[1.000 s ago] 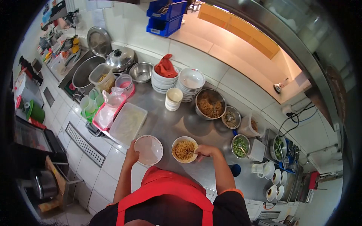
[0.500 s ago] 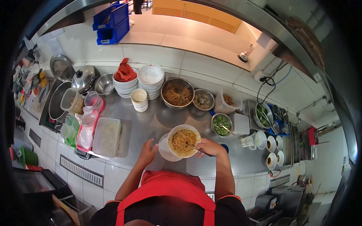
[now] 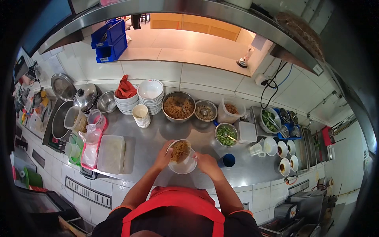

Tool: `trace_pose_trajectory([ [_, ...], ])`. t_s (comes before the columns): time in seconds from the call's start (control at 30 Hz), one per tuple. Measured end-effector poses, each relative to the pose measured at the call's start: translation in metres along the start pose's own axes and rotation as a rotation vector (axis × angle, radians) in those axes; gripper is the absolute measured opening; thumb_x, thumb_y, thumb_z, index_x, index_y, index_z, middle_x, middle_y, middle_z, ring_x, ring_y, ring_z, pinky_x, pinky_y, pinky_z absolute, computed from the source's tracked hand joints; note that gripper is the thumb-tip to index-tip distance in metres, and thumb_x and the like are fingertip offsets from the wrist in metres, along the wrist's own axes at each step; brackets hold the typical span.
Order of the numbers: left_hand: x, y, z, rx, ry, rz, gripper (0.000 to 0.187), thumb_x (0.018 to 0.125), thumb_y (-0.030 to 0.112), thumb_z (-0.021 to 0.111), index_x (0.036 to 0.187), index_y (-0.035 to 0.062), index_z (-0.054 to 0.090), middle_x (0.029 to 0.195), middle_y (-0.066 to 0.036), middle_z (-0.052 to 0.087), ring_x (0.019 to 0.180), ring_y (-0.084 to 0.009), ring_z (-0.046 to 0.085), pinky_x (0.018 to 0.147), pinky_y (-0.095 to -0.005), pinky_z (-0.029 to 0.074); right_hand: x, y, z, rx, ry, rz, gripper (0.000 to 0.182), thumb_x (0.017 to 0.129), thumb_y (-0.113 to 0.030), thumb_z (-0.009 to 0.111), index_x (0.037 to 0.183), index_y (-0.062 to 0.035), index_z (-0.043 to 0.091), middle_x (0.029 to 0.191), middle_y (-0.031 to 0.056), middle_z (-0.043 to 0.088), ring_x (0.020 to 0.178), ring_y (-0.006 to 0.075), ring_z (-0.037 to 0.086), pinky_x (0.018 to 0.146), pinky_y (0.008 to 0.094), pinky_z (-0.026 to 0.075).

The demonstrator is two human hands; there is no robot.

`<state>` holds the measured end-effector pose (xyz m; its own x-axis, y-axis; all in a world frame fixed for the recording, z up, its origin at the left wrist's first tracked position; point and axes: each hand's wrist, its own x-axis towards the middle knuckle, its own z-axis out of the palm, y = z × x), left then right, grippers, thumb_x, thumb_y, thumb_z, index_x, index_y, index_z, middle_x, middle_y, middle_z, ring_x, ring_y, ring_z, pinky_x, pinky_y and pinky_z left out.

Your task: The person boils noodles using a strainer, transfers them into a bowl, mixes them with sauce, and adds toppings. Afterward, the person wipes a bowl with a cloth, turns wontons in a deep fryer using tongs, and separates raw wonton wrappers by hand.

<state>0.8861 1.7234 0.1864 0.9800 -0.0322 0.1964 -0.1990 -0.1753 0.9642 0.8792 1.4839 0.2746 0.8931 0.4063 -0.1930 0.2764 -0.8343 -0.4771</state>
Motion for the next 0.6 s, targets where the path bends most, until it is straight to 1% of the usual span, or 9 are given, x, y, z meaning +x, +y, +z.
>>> trace_pose_trajectory([
  [0.1,-0.002,-0.010,0.000,0.200,-0.086,0.126,0.037,0.097,0.022,0.050,0.132,0.0103,0.051,0.128,-0.018,0.053,0.126,-0.0376,0.046,0.113,-0.0528,0.023,-0.004,-0.007,-0.012,-0.151,0.137,0.154,0.014,0.091,-0.019,0.055,0.101,-0.0144,0.064,0.093,0.0137,0.069,0.088,0.0367,0.065,0.073,0.0489,0.050],
  [0.2,-0.007,-0.018,0.005,0.293,-0.141,0.175,0.044,0.088,0.011,0.055,0.132,0.0122,0.052,0.131,-0.018,0.050,0.129,-0.0384,0.042,0.113,-0.0620,0.011,0.003,-0.008,-0.003,-0.065,0.282,0.082,0.015,0.092,-0.022,0.054,0.100,-0.0138,0.064,0.092,0.0130,0.069,0.087,0.0356,0.066,0.072,0.0482,0.051],
  [0.3,-0.011,-0.035,0.009,0.352,-0.167,0.288,0.052,0.080,0.001,0.058,0.130,0.0131,0.054,0.132,-0.020,0.049,0.128,-0.0376,0.043,0.114,-0.0635,0.006,-0.001,0.007,0.027,-0.132,0.227,-0.037,0.018,0.093,-0.024,0.052,0.101,-0.0146,0.065,0.092,0.0122,0.069,0.086,0.0347,0.066,0.071,0.0474,0.051],
  [0.4,-0.012,-0.049,0.007,0.417,-0.176,0.352,0.056,0.073,-0.003,0.059,0.126,0.0127,0.057,0.131,-0.021,0.049,0.129,-0.0366,0.044,0.114,-0.0646,0.005,-0.020,0.013,0.026,-0.114,0.124,-0.011,0.018,0.092,-0.022,0.054,0.102,-0.0150,0.066,0.093,0.0118,0.070,0.086,0.0338,0.066,0.072,0.0459,0.051],
  [0.5,-0.009,-0.035,0.002,0.423,-0.152,0.429,0.054,0.070,-0.005,0.059,0.122,0.0115,0.060,0.131,-0.021,0.050,0.127,-0.0363,0.047,0.115,-0.0653,0.004,-0.032,0.032,0.022,0.097,0.269,-0.069,0.016,0.090,-0.021,0.056,0.101,-0.0140,0.067,0.098,0.0101,0.070,0.086,0.0321,0.066,0.072,0.0451,0.052],
  [0.6,0.003,-0.021,-0.004,0.429,-0.135,0.535,0.051,0.069,-0.005,0.060,0.117,0.0112,0.061,0.130,-0.020,0.052,0.125,-0.0355,0.050,0.116,-0.0636,0.005,-0.028,0.048,0.030,0.210,0.332,-0.122,0.017,0.090,-0.020,0.057,0.102,-0.0127,0.067,0.098,0.0096,0.070,0.085,0.0321,0.067,0.074,0.0446,0.052],
])
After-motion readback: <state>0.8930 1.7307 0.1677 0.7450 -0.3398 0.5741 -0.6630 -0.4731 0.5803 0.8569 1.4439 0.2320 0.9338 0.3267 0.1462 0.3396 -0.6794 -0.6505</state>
